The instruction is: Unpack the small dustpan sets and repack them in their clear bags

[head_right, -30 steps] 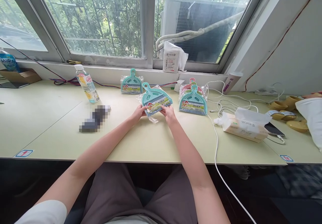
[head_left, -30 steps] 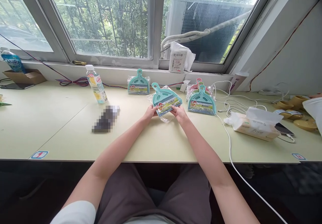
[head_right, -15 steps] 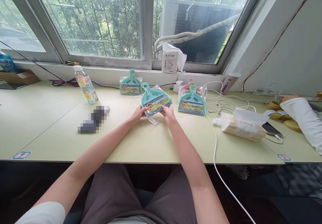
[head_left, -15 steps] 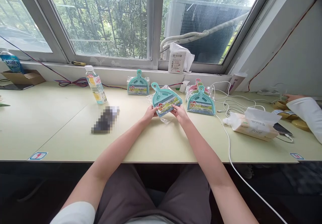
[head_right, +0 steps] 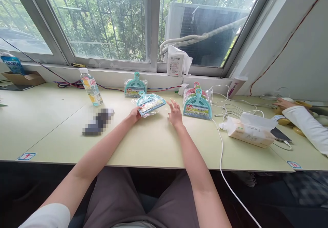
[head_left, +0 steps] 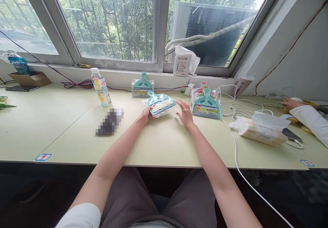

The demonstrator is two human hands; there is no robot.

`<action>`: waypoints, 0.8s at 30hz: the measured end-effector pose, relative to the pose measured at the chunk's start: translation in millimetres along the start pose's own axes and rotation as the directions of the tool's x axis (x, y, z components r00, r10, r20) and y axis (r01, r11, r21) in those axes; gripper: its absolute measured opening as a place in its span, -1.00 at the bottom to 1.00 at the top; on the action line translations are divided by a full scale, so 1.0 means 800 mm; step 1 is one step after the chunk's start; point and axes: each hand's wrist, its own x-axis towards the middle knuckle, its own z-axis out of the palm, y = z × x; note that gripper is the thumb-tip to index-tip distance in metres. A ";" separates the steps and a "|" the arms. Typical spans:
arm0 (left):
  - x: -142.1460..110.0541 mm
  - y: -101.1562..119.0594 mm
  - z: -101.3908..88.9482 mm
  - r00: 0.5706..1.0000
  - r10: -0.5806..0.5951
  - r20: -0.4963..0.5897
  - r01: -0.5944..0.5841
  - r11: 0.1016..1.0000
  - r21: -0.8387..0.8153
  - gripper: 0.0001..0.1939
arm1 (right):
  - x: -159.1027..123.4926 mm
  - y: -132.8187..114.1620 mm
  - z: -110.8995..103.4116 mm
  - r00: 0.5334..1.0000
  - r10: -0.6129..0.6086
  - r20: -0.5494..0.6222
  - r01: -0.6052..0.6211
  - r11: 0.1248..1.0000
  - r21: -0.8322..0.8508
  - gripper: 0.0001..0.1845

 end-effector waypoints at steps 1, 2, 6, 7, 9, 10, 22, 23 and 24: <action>-0.003 0.001 0.001 1.000 -0.015 0.009 0.015 1.000 0.002 -0.68 | 0.000 0.001 0.002 0.999 -0.044 0.009 0.044 0.999 -0.027 -0.44; -0.006 0.002 0.002 0.999 -0.033 0.021 0.033 0.999 0.013 -0.67 | 0.001 0.001 0.003 0.997 -0.072 0.005 0.073 0.997 -0.040 -0.54; -0.014 0.004 0.002 0.988 -0.107 0.114 0.094 0.989 0.115 -0.67 | 0.003 0.001 0.005 0.994 -0.056 -0.090 0.057 0.998 0.012 -0.84; -0.014 0.004 0.001 0.984 -0.116 0.136 0.096 0.985 0.145 -0.68 | 0.003 0.001 0.004 0.994 -0.037 -0.108 0.040 0.999 0.031 -0.83; -0.014 0.004 -0.002 0.977 -0.120 0.175 0.084 0.976 0.201 -0.70 | 0.003 0.000 0.003 0.991 -0.007 -0.136 0.013 0.999 0.046 -0.83; -0.013 0.004 -0.003 0.973 -0.123 0.197 0.076 0.970 0.231 -0.71 | 0.003 0.000 0.003 0.988 0.003 -0.152 0.004 0.999 0.044 -0.83; -0.021 0.005 -0.009 0.864 -0.163 0.476 -0.080 0.890 0.450 -0.69 | 0.001 0.004 0.008 0.977 0.045 -0.208 -0.004 0.981 0.192 -0.85; -0.023 0.005 -0.008 0.857 -0.160 0.490 -0.097 0.884 0.458 -0.67 | 0.001 0.002 0.007 0.976 0.038 -0.214 -0.001 0.985 0.172 -0.84; -0.025 0.006 -0.007 0.853 -0.155 0.498 -0.111 0.879 0.464 -0.66 | 0.000 0.001 0.006 0.975 0.034 -0.218 -0.002 0.989 0.145 -0.84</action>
